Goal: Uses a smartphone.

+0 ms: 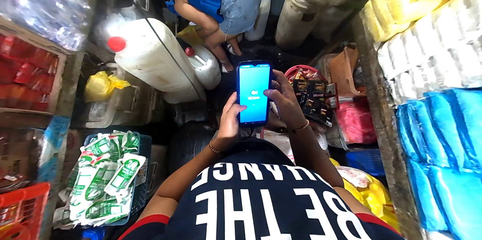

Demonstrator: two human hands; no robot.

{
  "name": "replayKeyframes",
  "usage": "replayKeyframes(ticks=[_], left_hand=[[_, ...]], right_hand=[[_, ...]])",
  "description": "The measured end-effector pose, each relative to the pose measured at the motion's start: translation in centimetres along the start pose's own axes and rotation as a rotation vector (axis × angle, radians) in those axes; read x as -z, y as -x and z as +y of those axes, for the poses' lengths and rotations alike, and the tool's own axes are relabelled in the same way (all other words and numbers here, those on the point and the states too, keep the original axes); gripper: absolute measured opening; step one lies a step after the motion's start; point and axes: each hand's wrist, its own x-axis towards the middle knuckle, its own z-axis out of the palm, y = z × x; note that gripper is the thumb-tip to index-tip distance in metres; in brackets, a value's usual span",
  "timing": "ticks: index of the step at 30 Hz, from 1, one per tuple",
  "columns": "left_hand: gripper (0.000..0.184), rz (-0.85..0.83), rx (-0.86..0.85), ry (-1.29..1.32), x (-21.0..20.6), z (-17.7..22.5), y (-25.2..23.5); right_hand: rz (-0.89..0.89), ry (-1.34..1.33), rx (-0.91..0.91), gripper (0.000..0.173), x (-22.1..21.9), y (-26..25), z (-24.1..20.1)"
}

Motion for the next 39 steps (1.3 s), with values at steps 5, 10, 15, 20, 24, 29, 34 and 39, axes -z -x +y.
replayKeyframes(ticks=[5, 10, 15, 20, 24, 29, 34, 39], left_hand=[[0.050, 0.009, 0.014, 0.005, 0.05, -0.07, 0.04], [0.051, 0.020, 0.029, -0.009, 0.10, -0.12, 0.10], [0.052, 0.019, 0.037, -0.007, 0.09, -0.14, 0.16], [0.053, 0.022, 0.029, -0.017, 0.14, -0.28, 0.22], [0.052, 0.024, 0.029, -0.016, 0.13, -0.28, 0.27], [0.051, 0.029, 0.032, -0.010, 0.07, -0.20, 0.29], [0.051, 0.027, 0.037, -0.014, 0.13, -0.18, 0.26], [0.050, 0.025, 0.026, -0.015, 0.19, -0.14, 0.19]], right_hand=[[0.023, -0.049, 0.014, 0.055, -0.18, -0.35, 0.38], [0.016, -0.047, 0.007, 0.055, -0.12, -0.11, 0.44], [0.009, -0.037, -0.014, 0.054, -0.09, 0.28, 0.17], [0.019, -0.049, -0.001, 0.055, -0.21, 0.12, 0.28], [0.011, -0.061, 0.013, 0.054, -0.20, 0.02, 0.54], [0.016, -0.052, -0.002, 0.055, -0.21, 0.05, 0.51], [0.011, -0.050, -0.001, 0.056, -0.20, 0.02, 0.61], [-0.001, -0.044, 0.006, 0.055, -0.16, -0.07, 0.59]])
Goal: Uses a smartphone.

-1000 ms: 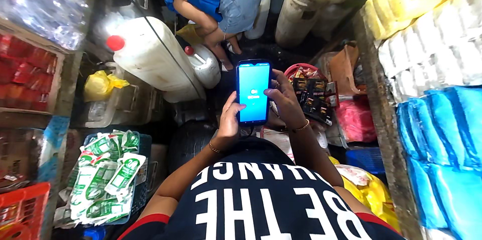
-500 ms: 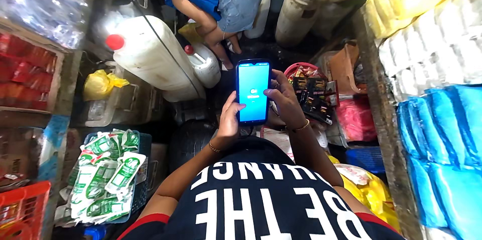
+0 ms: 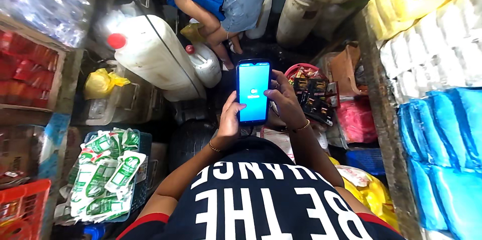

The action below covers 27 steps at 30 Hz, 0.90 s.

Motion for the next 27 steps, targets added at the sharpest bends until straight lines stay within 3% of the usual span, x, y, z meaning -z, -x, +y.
replayKeyframes(ticks=[12, 27], left_hand=[[0.047, 0.003, -0.003, -0.030, -0.06, 0.13, -0.26], [0.046, 0.022, 0.005, -0.015, -0.12, 0.07, -0.40]], right_hand=[[-0.027, 0.078, -0.069, 0.060, 0.41, 0.59, -0.39], [-0.018, 0.109, -0.030, 0.057, 0.55, 0.08, 0.06]])
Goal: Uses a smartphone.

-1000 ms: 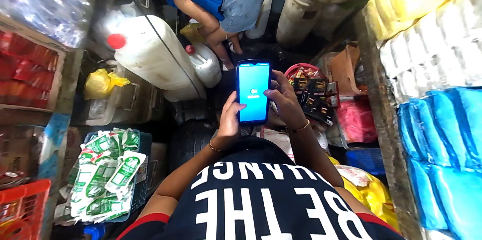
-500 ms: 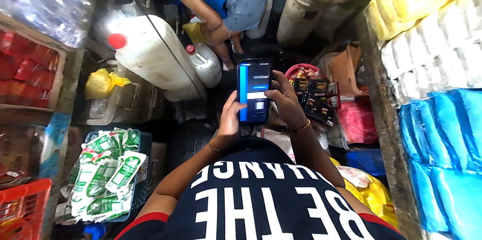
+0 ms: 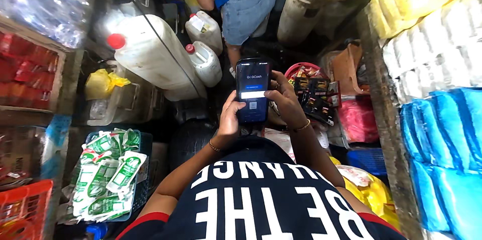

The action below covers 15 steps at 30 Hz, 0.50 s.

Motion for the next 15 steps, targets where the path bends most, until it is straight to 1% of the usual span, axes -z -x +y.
replayKeyframes(ticks=[8, 11, 15], left_hand=[[0.045, 0.025, -0.005, 0.021, 0.17, 0.00, 0.03], [0.044, 0.022, -0.015, 0.040, 0.15, -0.05, 0.01], [0.045, 0.007, -0.022, 0.042, 0.24, -0.12, -0.03]], right_hand=[[-0.040, 0.031, 0.002, 0.057, 0.08, 0.14, 0.34], [-0.032, 0.070, -0.023, 0.058, 0.01, 0.24, 0.18], [-0.019, 0.041, -0.009, 0.056, -0.07, 0.05, 0.36]])
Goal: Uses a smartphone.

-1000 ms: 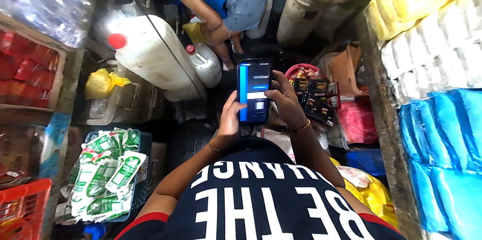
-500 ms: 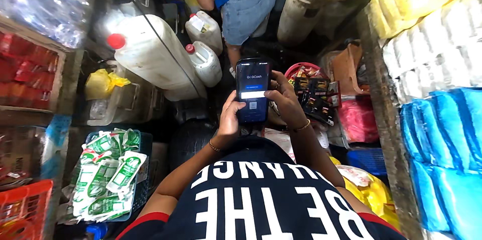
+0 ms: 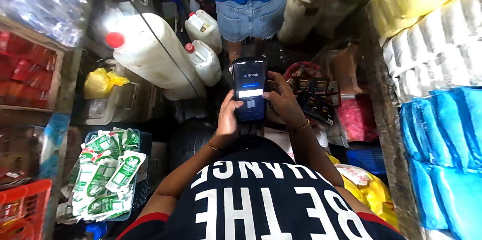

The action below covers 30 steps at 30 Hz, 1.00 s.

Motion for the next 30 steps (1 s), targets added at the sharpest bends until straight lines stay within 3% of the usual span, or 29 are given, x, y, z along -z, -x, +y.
replayKeyframes(ticks=[30], left_hand=[[0.042, -0.006, 0.000, 0.002, -0.01, -0.03, 0.27]], right_hand=[[-0.020, -0.047, -0.025, 0.056, -0.16, 0.36, -0.39]])
